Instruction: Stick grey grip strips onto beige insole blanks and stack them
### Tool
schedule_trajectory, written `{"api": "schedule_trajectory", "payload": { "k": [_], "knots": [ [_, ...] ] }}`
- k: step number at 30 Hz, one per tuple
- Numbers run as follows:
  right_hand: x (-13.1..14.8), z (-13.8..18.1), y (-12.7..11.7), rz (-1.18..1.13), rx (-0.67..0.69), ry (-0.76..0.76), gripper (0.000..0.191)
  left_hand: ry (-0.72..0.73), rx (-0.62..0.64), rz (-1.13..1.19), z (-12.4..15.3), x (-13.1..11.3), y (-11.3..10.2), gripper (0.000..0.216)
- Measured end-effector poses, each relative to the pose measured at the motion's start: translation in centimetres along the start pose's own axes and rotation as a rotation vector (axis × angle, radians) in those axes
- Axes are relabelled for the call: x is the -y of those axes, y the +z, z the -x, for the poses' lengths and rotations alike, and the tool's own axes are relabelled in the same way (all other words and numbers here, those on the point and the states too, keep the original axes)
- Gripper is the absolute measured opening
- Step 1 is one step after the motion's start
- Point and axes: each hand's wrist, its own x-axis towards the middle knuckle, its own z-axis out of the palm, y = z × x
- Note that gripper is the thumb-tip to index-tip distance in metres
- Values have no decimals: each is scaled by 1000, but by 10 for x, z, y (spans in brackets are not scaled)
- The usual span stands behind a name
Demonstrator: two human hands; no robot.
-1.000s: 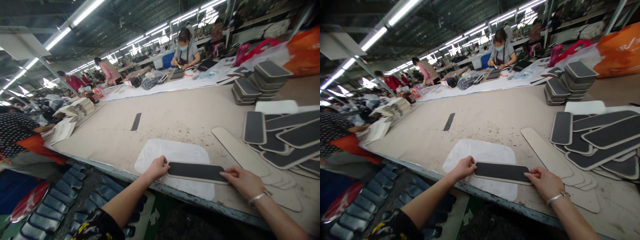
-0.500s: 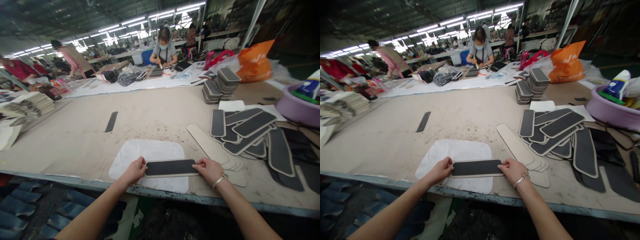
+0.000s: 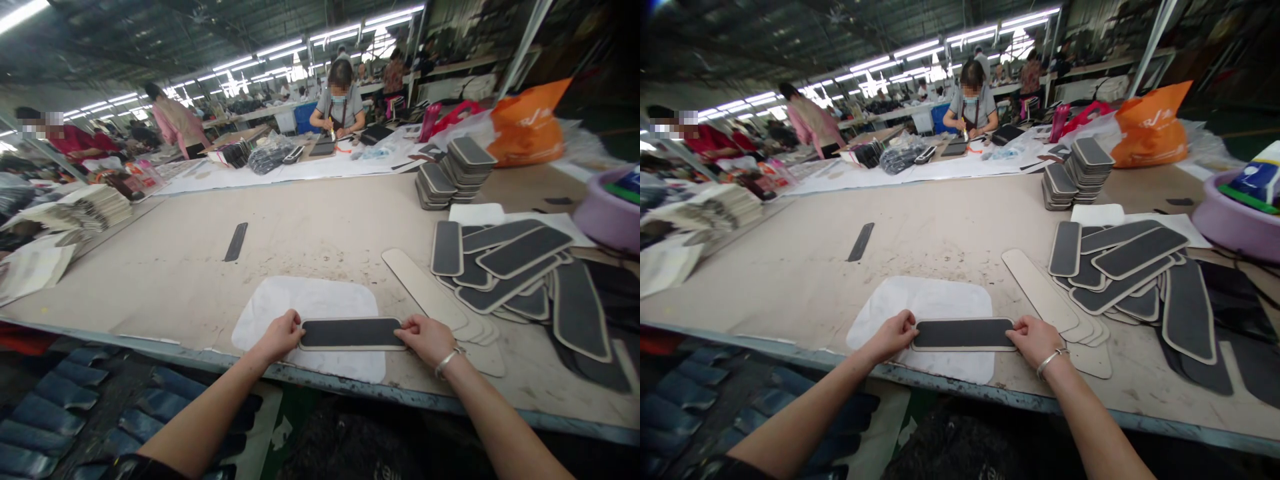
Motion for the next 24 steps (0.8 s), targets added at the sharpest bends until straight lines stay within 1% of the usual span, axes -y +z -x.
{"api": "schedule_trajectory", "payload": {
  "k": [3,5,7,11,16,18,20,22,24],
  "knots": [
    [0,1,0,10,-5,-8,15,9,-23,-5,1,2,2,14],
    [0,1,0,17,-8,-16,15,40,-52,5,4,4,5,21],
    [0,2,0,24,-6,-30,14,129,-99,2,10,7,10,26],
    [-1,2,1,40,3,-49,15,361,-207,-39,25,13,21,20],
    [-3,2,1,68,18,-45,18,534,-364,34,37,17,27,24],
    [-3,3,1,73,30,-39,19,611,-392,17,39,16,26,27],
    [-3,3,1,76,37,-36,20,632,-423,10,41,12,23,29],
    [-3,2,1,77,37,-34,20,583,-490,13,45,4,21,28],
    [-4,2,2,72,38,-39,21,559,-506,1,49,-9,22,24]
  ]
}}
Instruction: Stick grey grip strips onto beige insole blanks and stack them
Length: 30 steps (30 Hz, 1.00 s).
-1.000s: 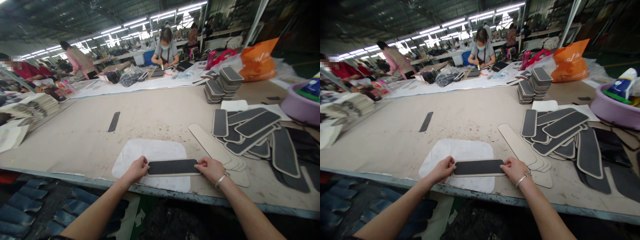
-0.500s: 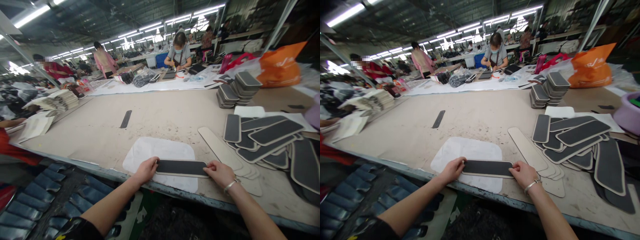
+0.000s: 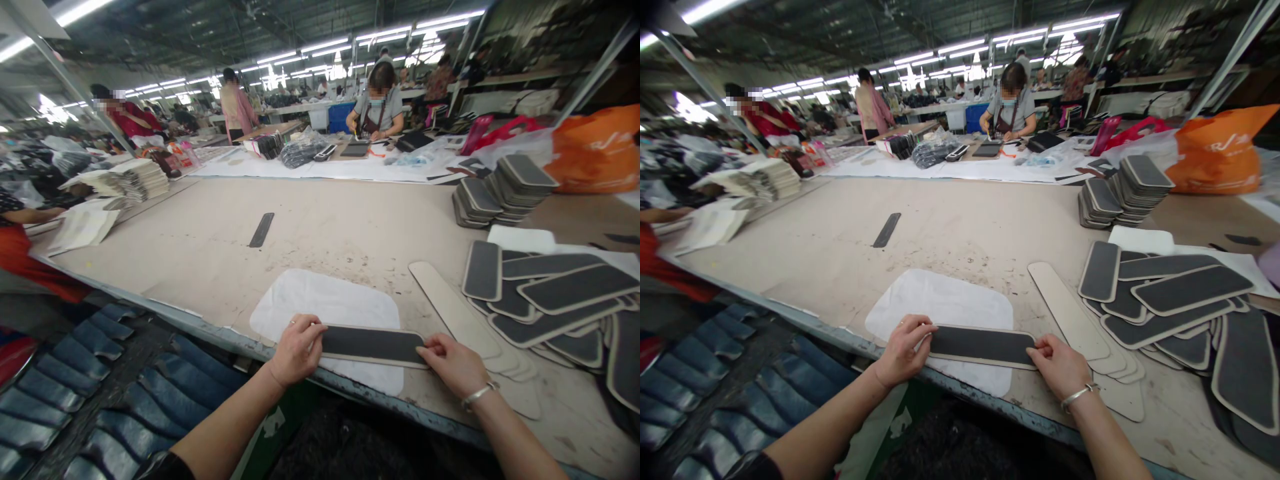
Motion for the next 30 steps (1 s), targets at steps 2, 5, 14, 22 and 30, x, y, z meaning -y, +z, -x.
{"api": "schedule_trajectory", "payload": {
  "k": [2,5,14,22,30],
  "knots": [
    [-1,0,1,-3,0,-4,22,58,86,4,-4,-15,6,25],
    [-3,-1,3,-11,-7,-10,25,145,248,0,-11,-33,24,23],
    [-8,-1,7,-38,-19,-9,30,177,299,10,-19,-27,49,17],
    [-4,0,3,-54,-2,20,27,139,288,65,-17,-27,51,18],
    [4,3,1,-42,-46,9,18,120,253,106,-16,-27,53,19]
  ]
}}
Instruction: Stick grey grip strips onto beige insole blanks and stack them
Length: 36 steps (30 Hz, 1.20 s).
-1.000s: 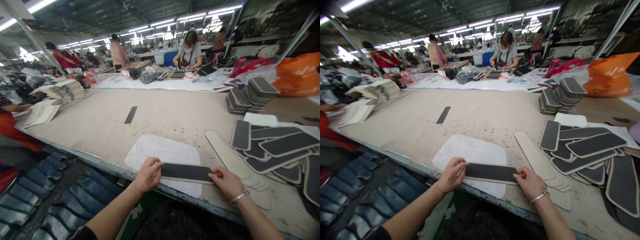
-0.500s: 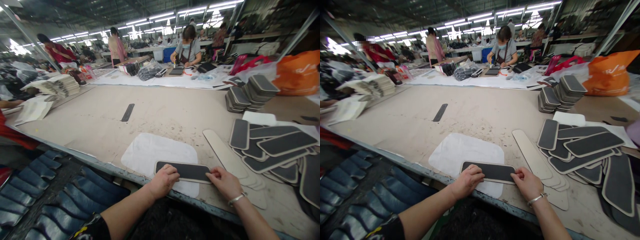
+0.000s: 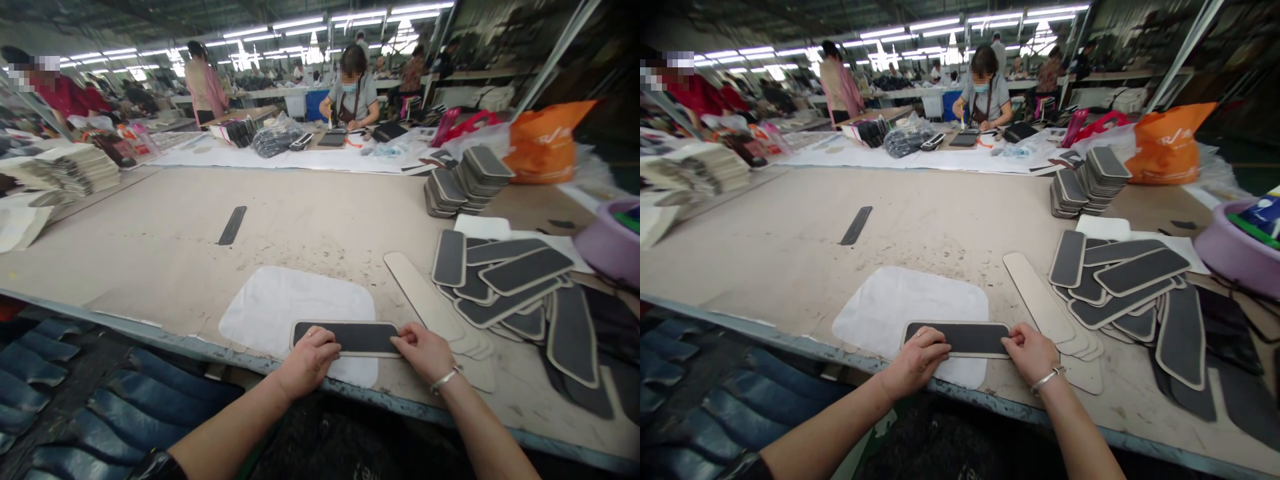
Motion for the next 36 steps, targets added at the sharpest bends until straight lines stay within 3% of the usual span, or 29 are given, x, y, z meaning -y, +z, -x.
{"api": "schedule_trajectory", "payload": {
  "k": [7,12,16,20,29,33,36],
  "knots": [
    [-7,6,-8,131,-92,-83,19,19,7,-18,0,0,-1,21],
    [16,29,4,132,-356,-428,41,27,25,-26,0,-2,-2,21],
    [65,48,43,200,-200,-729,56,29,19,9,0,-2,-1,21],
    [84,52,70,251,-105,-652,71,41,37,32,0,-1,-1,24],
    [24,57,60,384,-298,-362,84,19,-51,-17,0,-1,1,18],
    [14,61,62,406,-350,-370,88,-54,-64,-19,6,-9,3,16],
    [10,59,67,404,-364,-403,92,-141,-103,2,14,-22,7,31]
  ]
}}
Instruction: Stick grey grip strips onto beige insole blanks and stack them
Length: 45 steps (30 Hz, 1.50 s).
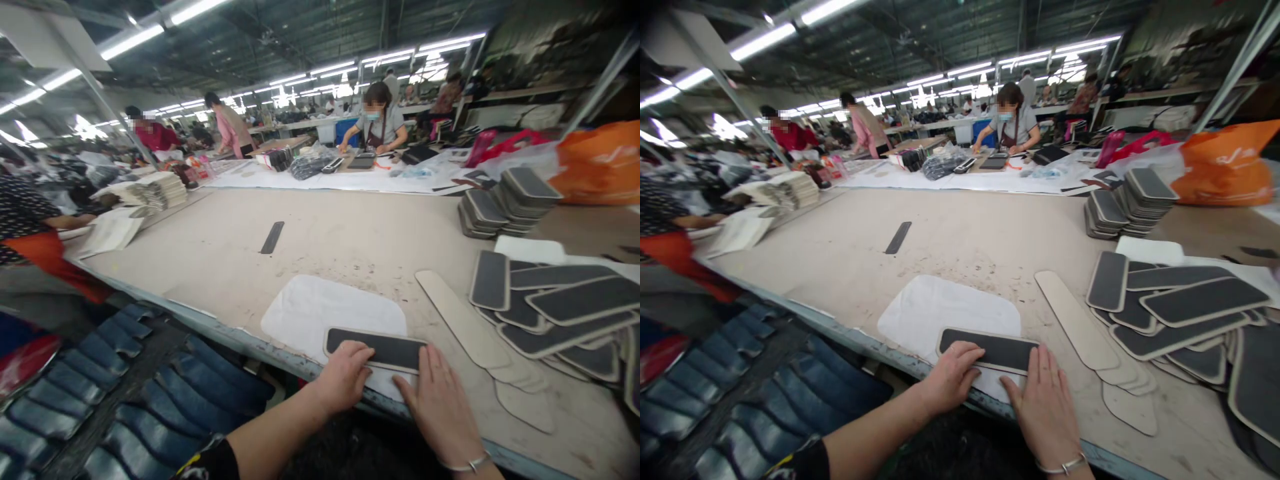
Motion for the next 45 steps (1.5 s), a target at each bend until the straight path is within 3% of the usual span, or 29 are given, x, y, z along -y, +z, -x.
{"api": "schedule_trajectory", "payload": {
  "k": [5,9,15,22,26,30,33,36,40,42,45],
  "knots": [
    [-2,-1,6,0,-21,-11,95,-57,98,-206,7,-15,-1,56],
    [-3,0,6,4,-23,-6,95,-158,190,-406,13,0,-15,82],
    [-3,-2,4,-15,-20,12,90,-103,265,-530,30,25,-38,76],
    [4,-5,-14,-69,75,93,76,-46,237,-581,29,42,-31,64],
    [-6,-5,-25,-205,12,178,60,-71,249,-503,13,48,-37,48],
    [-31,-5,-29,-400,-103,313,56,-187,238,-418,-8,47,-46,26],
    [-46,-5,-27,-578,-105,359,53,-290,227,-374,-20,48,-49,37],
    [-49,-3,-26,-628,-114,346,51,-393,293,-303,-28,52,-54,53],
    [-48,0,-29,-666,-123,330,52,-485,335,-210,-33,50,-63,32],
    [-47,1,-32,-737,-125,338,53,-490,255,-68,-31,46,-64,19],
    [-46,1,-36,-902,-127,385,55,-524,129,378,-24,38,-60,21]
  ]
}}
